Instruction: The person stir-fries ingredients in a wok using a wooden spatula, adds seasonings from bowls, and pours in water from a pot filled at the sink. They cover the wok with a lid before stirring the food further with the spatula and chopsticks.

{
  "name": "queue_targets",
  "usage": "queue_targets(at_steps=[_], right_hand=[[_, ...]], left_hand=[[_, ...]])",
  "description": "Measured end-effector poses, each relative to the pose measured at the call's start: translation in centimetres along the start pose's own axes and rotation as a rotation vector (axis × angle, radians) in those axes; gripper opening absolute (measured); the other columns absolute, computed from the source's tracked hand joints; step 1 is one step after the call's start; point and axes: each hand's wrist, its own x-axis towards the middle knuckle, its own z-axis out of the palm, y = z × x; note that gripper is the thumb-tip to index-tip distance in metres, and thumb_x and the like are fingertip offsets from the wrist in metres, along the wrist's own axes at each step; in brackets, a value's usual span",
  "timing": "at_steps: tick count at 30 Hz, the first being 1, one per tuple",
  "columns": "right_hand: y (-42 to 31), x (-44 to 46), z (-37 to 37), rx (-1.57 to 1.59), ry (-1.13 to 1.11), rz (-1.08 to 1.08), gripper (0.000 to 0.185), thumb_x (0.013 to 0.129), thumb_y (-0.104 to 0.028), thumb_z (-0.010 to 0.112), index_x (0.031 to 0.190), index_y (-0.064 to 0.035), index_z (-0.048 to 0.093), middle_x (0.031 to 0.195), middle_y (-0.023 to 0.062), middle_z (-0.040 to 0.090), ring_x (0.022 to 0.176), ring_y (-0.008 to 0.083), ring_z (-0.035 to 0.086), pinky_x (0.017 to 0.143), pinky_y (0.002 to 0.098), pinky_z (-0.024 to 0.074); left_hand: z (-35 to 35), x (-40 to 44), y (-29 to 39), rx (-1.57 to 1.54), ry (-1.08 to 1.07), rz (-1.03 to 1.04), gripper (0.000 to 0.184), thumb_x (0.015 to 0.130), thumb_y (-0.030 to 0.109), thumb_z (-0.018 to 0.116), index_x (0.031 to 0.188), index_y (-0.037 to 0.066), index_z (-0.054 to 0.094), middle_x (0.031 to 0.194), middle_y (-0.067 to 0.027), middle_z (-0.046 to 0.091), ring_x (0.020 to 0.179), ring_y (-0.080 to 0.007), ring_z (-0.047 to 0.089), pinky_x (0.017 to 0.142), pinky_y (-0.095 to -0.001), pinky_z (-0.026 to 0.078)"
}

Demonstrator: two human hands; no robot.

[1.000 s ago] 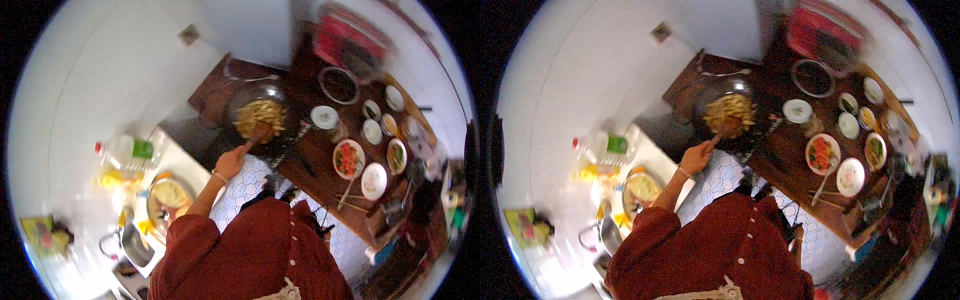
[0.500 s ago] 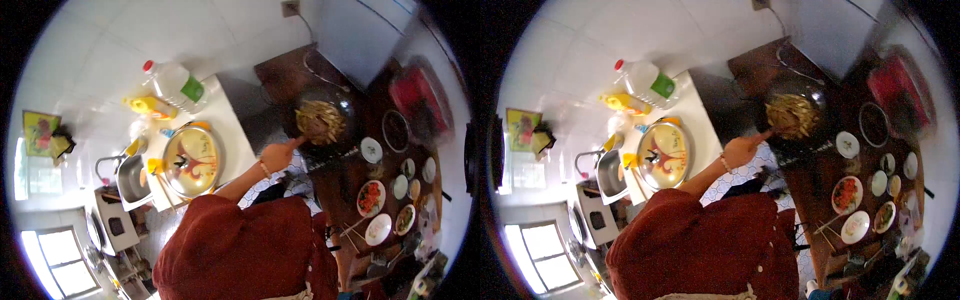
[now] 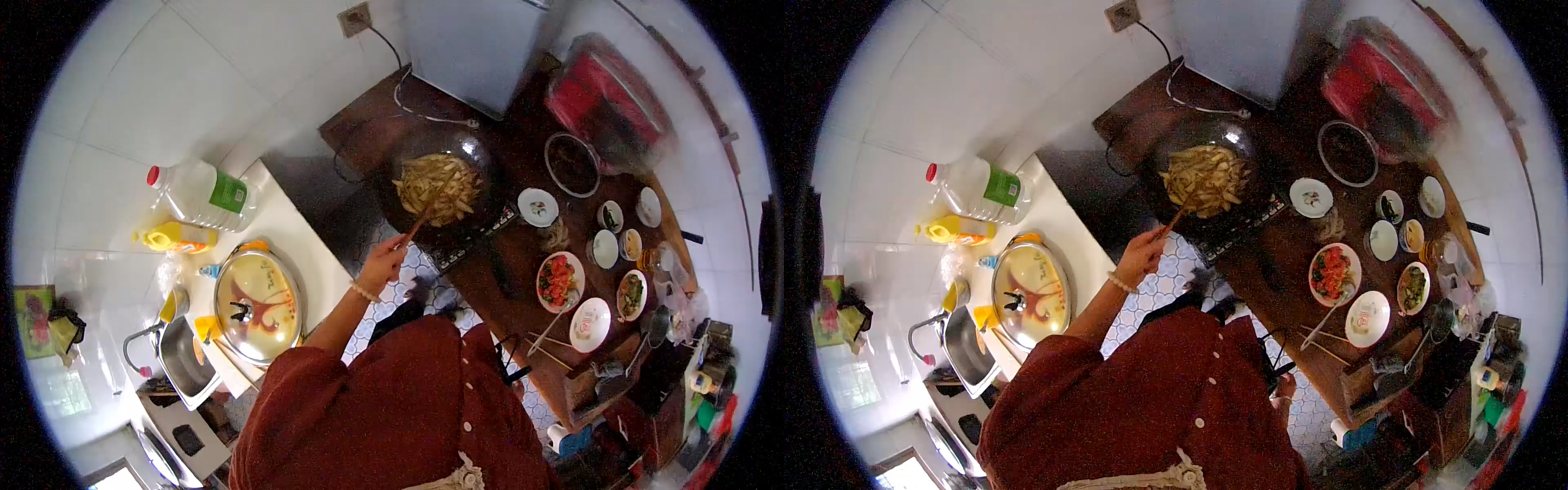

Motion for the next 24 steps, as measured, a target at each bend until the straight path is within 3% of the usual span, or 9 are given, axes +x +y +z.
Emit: queue_targets(at_steps=[2, 3, 5, 7, 9, 11, 17, 21, 24], right_hand=[[-2.3, 1.6, -3.0, 0.558, -0.171, 0.269, 0.017, 0.08, -0.017, 0.056, 0.095, -0.0105, 0.052, 0.066, 0.0036, 0.051, 0.049, 0.0157, 0.043, 0.044, 0.0306, 0.0379], [-4.9, 1.9, -4.4, 1.115, -0.348, 0.535, 0.018, 0.08, -0.016, 0.057, 0.097, -0.0123, 0.053, 0.065, 0.0033, 0.05, 0.049, 0.0127, 0.041, 0.045, 0.0284, 0.0373], [-11.1, 0.9, -3.1, 0.83, 0.108, 0.321, 0.016, 0.082, -0.013, 0.055, 0.098, -0.0143, 0.053, 0.065, 0.0024, 0.05, 0.049, 0.0094, 0.04, 0.044, 0.0246, 0.0359], [-12.0, 1.9, -4.1, 0.389, 0.15, 0.185, 0.02, 0.083, -0.015, 0.056, 0.102, -0.0107, 0.053, 0.069, 0.0022, 0.052, 0.05, 0.0075, 0.042, 0.045, 0.0222, 0.0367], [-14.5, 2.9, -3.9, 0.344, 0.106, 0.019, 0.025, 0.084, -0.015, 0.055, 0.107, -0.0048, 0.053, 0.077, 0.0028, 0.055, 0.057, 0.008, 0.048, 0.049, 0.0233, 0.0408], [-24.8, 2.8, -1.0, 0.338, 0.215, -0.001, 0.028, 0.085, -0.013, 0.053, 0.11, 0.0003, 0.051, 0.086, 0.0051, 0.057, 0.065, 0.0095, 0.052, 0.055, 0.025, 0.0444], [-44.8, 4.3, 7.9, 0.131, -0.199, -0.383, 0.03, 0.087, -0.013, 0.048, 0.112, 0.0011, 0.05, 0.098, 0.0065, 0.056, 0.086, 0.0136, 0.053, 0.074, 0.0242, 0.0434], [-50.5, 3.7, 12.4, 0.337, -0.247, -0.395, 0.027, 0.086, -0.014, 0.048, 0.108, 0.0005, 0.052, 0.095, 0.0058, 0.056, 0.082, 0.0131, 0.053, 0.071, 0.0244, 0.0436], [-49.5, 5.5, 12.3, 0.162, -0.148, -0.369, 0.018, 0.084, -0.013, 0.048, 0.097, -0.001, 0.053, 0.083, 0.0038, 0.055, 0.071, 0.0111, 0.05, 0.063, 0.0232, 0.0413]], left_hand=[[0.6, -1.1, 1.7, -0.11, -0.038, -0.202, 0.05, 0.076, 0.018, 0.058, 0.122, 0.004, 0.044, 0.08, -0.0134, 0.06, 0.068, -0.0223, 0.058, 0.062, -0.035, 0.046], [0.9, -1.7, 2.6, -0.162, -0.05, -0.303, 0.05, 0.076, 0.016, 0.058, 0.122, 0.002, 0.044, 0.085, -0.014, 0.061, 0.072, -0.0227, 0.059, 0.066, -0.0342, 0.047], [2.2, -2.2, 3.2, 0.424, 0.076, 0.222, 0.048, 0.078, 0.013, 0.058, 0.123, 0.002, 0.043, 0.105, -0.0123, 0.057, 0.095, -0.0213, 0.055, 0.084, -0.0316, 0.042], [3.5, -2.4, 4.1, 0.365, -0.01, 0.274, 0.049, 0.076, 0.011, 0.059, 0.123, 0.005, 0.044, 0.109, -0.0146, 0.055, 0.1, -0.0223, 0.054, 0.084, -0.0309, 0.041], [5.7, -2.9, 6.4, 0.322, -0.067, 0.247, 0.051, 0.074, 0.013, 0.057, 0.123, 0.004, 0.044, 0.11, -0.0212, 0.055, 0.1, -0.0306, 0.055, 0.083, -0.0339, 0.043], [8.2, -2.7, 7.5, 0.347, -0.135, 0.307, 0.053, 0.074, 0.013, 0.056, 0.124, 0.003, 0.041, 0.111, -0.0215, 0.054, 0.102, -0.0315, 0.054, 0.085, -0.0345, 0.042], [16.7, -2.8, 9.4, 0.277, -0.318, 0.436, 0.066, 0.075, 0.014, 0.054, 0.132, 0.001, 0.024, 0.123, -0.0246, 0.043, 0.114, -0.0357, 0.043, 0.094, -0.0371, 0.036], [21.4, -3.4, 8.7, 0.236, -0.346, 0.615, 0.067, 0.076, 0.014, 0.054, 0.133, 0.0, 0.022, 0.131, -0.0238, 0.034, 0.114, -0.0377, 0.042, 0.094, -0.0377, 0.036], [21.1, -4.3, 10.9, 0.285, -0.492, 0.463, 0.069, 0.075, 0.016, 0.056, 0.133, 0.0, 0.022, 0.133, -0.0222, 0.031, 0.115, -0.0368, 0.041, 0.095, -0.0383, 0.034]])
